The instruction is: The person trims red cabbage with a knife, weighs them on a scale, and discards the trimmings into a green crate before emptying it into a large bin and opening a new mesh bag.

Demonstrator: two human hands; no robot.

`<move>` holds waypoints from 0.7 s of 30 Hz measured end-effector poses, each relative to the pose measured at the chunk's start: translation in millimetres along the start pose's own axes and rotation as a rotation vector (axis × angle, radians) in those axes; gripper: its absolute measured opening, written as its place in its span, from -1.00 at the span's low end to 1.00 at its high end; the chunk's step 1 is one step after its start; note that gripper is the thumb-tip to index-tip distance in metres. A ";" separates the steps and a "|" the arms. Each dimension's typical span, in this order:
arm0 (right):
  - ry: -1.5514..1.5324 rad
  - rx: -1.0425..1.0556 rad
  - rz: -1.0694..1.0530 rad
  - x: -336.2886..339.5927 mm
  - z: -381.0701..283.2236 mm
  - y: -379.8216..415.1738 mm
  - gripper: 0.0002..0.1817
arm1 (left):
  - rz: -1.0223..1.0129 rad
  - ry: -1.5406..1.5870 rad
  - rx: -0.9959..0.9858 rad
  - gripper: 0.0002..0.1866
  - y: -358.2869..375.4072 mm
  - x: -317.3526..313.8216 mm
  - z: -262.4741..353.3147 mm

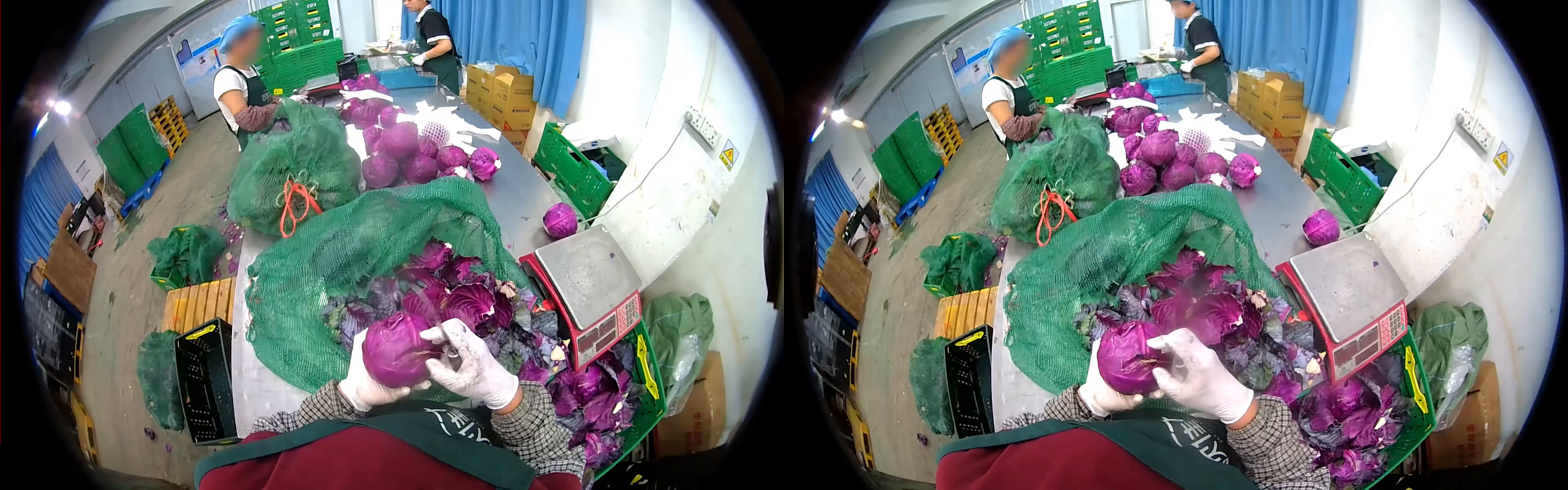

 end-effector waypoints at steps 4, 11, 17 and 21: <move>0.046 0.009 -0.117 -6.4 -2.1 2.1 -0.73 | 0.083 -0.009 0.003 -0.25 3.1 1.7 7.1; 0.259 -0.023 -0.318 -14.9 -0.3 2.8 -0.87 | 0.192 -0.130 -0.130 -0.16 11.2 25.6 21.1; -0.152 -0.238 -0.171 -40.7 11.6 22.9 -0.86 | 0.339 -0.340 -0.573 -0.19 16.9 16.0 54.1; -0.377 -0.534 0.079 -4.1 13.4 24.5 -0.89 | 0.253 -0.233 -0.576 -0.14 23.9 17.6 65.7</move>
Point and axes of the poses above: each hand's wrist, its own y-axis away from the middle knuckle, its own x-axis out of the back of the hand, z = x × y, the point moved 7 cm from there along -y, towards the middle knuckle, and after that the axes turned 5 degrees about x, right-handed, at the moved point
